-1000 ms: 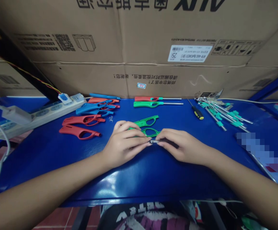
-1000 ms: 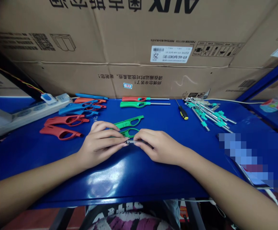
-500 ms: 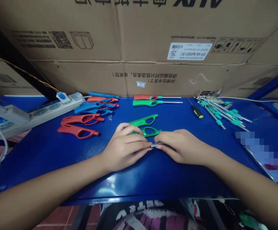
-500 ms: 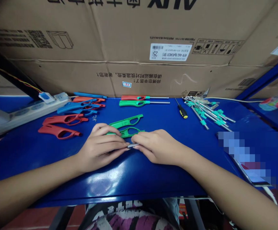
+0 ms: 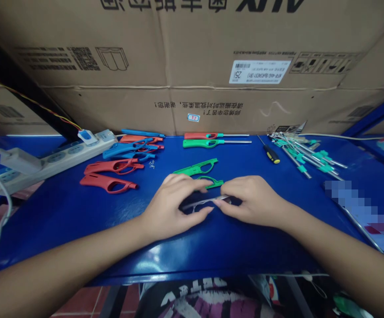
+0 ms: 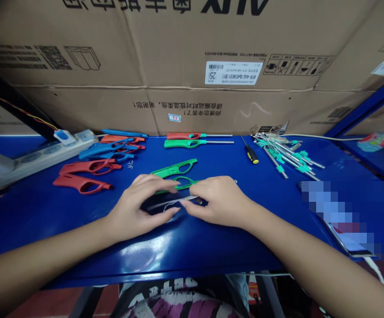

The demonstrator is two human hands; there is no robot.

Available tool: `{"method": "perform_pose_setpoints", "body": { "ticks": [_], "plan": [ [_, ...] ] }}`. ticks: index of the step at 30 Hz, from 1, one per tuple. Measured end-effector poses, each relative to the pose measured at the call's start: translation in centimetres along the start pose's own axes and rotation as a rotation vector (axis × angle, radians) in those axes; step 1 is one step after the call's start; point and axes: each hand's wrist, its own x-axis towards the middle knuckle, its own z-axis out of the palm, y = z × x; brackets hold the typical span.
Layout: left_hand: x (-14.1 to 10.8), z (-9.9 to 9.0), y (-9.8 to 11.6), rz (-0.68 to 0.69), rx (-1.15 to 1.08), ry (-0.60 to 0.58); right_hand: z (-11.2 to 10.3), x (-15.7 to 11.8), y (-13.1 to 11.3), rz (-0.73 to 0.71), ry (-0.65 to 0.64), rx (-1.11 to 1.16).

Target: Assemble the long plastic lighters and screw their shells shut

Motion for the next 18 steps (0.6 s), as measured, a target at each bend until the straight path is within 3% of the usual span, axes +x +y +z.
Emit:
{"method": "perform_pose_setpoints", "body": {
  "ticks": [7, 14, 18],
  "plan": [
    [0.7, -0.4, -1.4, -0.344, -0.393, -0.081, -1.9, 0.0, 1.5, 0.046, 0.199, 0.007],
    [1.2, -0.2, -1.4, -0.392, -0.500, -0.120, -2.0, 0.0, 1.9, 0.056, 0.211, 0.006],
    [1.5, -0.4, -1.8, -0.500, -0.604, -0.084, -1.3, 0.1, 2.8, 0.053, 0.179, -0.017]
  ]
}}
